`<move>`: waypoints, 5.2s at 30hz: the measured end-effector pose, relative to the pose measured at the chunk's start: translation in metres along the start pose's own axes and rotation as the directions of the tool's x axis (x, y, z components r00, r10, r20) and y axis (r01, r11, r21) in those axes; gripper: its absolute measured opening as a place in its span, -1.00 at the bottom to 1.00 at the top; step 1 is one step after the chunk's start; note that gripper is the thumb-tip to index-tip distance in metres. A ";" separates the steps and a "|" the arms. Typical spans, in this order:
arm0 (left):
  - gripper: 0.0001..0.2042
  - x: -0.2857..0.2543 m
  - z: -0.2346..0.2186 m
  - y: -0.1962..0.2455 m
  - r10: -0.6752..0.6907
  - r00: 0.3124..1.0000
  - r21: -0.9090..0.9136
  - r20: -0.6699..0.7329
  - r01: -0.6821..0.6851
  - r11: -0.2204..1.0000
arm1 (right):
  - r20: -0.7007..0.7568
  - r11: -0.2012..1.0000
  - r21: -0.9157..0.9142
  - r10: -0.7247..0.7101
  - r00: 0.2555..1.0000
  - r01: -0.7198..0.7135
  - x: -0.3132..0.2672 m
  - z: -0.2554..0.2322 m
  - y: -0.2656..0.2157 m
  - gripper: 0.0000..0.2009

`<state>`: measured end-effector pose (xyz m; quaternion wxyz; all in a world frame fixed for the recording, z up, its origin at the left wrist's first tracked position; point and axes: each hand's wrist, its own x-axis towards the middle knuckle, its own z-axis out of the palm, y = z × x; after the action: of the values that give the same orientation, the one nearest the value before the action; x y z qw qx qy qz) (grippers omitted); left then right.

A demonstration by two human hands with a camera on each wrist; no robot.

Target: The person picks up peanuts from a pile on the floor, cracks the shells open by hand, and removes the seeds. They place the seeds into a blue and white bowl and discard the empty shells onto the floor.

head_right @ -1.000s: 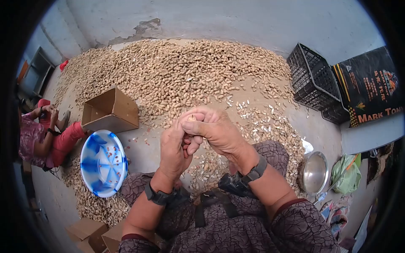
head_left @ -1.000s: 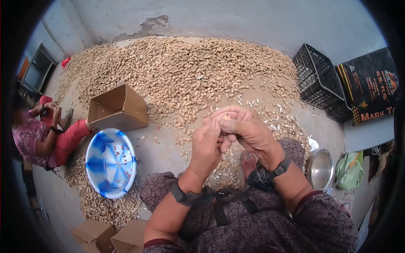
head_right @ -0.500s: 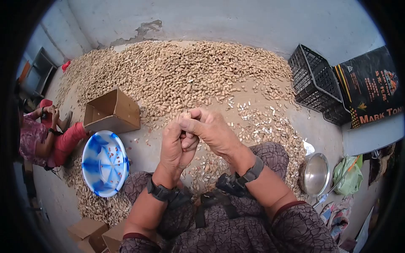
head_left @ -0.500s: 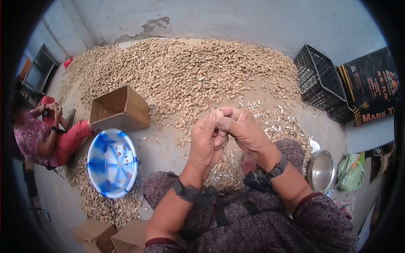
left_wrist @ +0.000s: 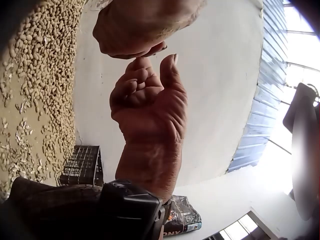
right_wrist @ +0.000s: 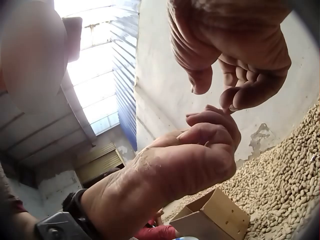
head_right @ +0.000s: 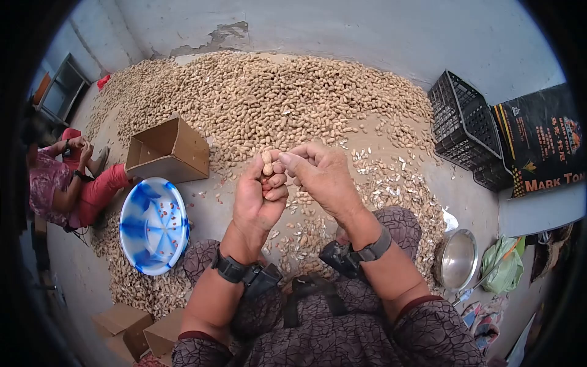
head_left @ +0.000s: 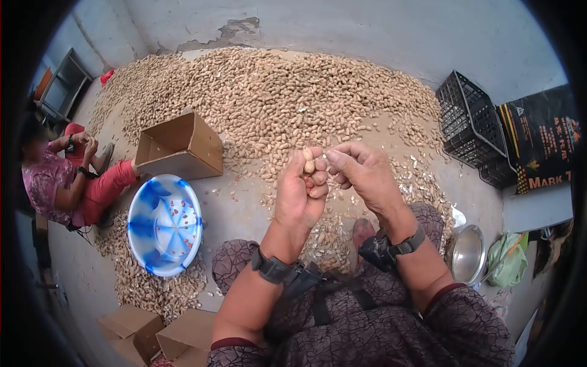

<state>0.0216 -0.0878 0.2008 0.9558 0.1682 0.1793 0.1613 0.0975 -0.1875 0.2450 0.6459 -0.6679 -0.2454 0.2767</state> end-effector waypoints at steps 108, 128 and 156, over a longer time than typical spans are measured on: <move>-0.69 -0.008 0.017 0.003 -0.025 0.989 0.606 0.148 -0.071 0.792 | -0.021 0.905 -0.251 -0.360 0.933 0.344 0.002 -0.003 0.011 -0.84; -0.73 -0.017 0.014 -0.005 0.009 0.948 0.333 0.318 -0.121 0.935 | -0.297 0.986 -0.161 -0.099 0.950 0.052 0.003 -0.056 -0.016 -0.85; -0.56 -0.032 0.029 -0.011 0.033 0.971 0.454 0.236 -0.140 0.880 | 0.322 0.950 0.303 -0.028 0.946 -0.075 -0.016 -0.020 -0.009 -0.83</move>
<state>0.0077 -0.1175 0.2315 0.8927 0.4183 0.0977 0.1364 0.0993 -0.2125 0.2549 0.6908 -0.5064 -0.2928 0.4251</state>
